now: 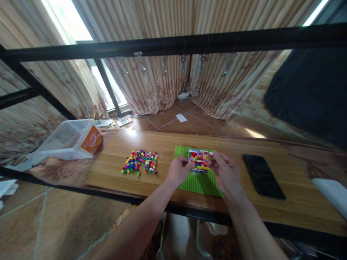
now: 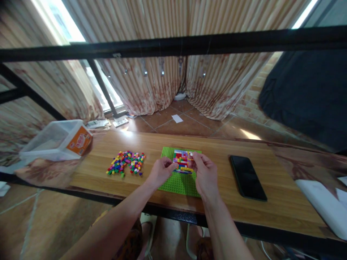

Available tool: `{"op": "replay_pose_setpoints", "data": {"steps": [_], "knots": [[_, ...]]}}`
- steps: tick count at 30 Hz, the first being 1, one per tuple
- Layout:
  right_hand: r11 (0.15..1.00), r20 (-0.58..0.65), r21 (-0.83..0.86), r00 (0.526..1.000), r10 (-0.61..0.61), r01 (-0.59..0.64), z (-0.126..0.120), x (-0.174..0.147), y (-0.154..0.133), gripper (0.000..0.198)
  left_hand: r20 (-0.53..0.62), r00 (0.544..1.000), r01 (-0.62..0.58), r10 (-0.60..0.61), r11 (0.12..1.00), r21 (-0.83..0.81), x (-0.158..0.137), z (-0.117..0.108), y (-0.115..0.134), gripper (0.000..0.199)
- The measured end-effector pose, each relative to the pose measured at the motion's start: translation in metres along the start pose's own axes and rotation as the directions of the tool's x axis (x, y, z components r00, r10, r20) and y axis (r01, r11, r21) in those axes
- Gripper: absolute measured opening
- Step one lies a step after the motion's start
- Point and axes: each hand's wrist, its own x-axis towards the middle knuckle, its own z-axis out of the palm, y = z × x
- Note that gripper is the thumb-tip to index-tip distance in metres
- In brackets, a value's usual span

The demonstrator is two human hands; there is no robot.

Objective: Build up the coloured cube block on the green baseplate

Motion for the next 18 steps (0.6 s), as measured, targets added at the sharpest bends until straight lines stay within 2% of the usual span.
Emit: {"op": "replay_pose_setpoints", "data": {"steps": [3,6,9,11,13,16,18], "knots": [[0.999,0.096,-0.038,0.995,-0.022,0.026,0.006,-0.007,-0.006,0.027,0.032,0.999,-0.040,0.039,0.999,0.015,0.002,-0.009,0.001,0.032],[0.983,0.236,-0.179,0.972,-0.008,0.051,0.017,-0.018,-0.003,0.026,0.027,0.999,-0.024,0.025,0.998,-0.055,0.011,-0.033,0.002,0.050],[0.908,0.400,-0.403,0.914,0.064,0.112,0.033,-0.032,0.014,0.028,-0.166,0.985,-0.004,-0.045,0.958,-0.287,0.023,-0.067,0.005,0.049],[0.818,0.494,-0.539,0.862,0.113,0.201,0.045,-0.041,0.030,0.026,-0.293,0.951,-0.042,-0.099,0.897,-0.440,0.028,-0.088,0.008,0.045],[0.665,0.565,-0.648,0.820,0.091,0.372,0.055,-0.047,0.045,0.022,-0.356,0.925,-0.072,-0.136,0.854,-0.515,0.030,-0.101,0.010,0.042],[0.504,0.591,-0.717,0.803,0.074,0.481,0.069,-0.049,0.060,0.024,-0.375,0.914,-0.079,-0.158,0.835,-0.544,0.028,-0.108,0.014,0.038],[0.479,0.576,-0.739,0.813,0.083,0.475,0.078,-0.046,0.065,0.025,-0.358,0.922,-0.078,-0.150,0.831,-0.551,0.025,-0.106,0.017,0.034]]}}
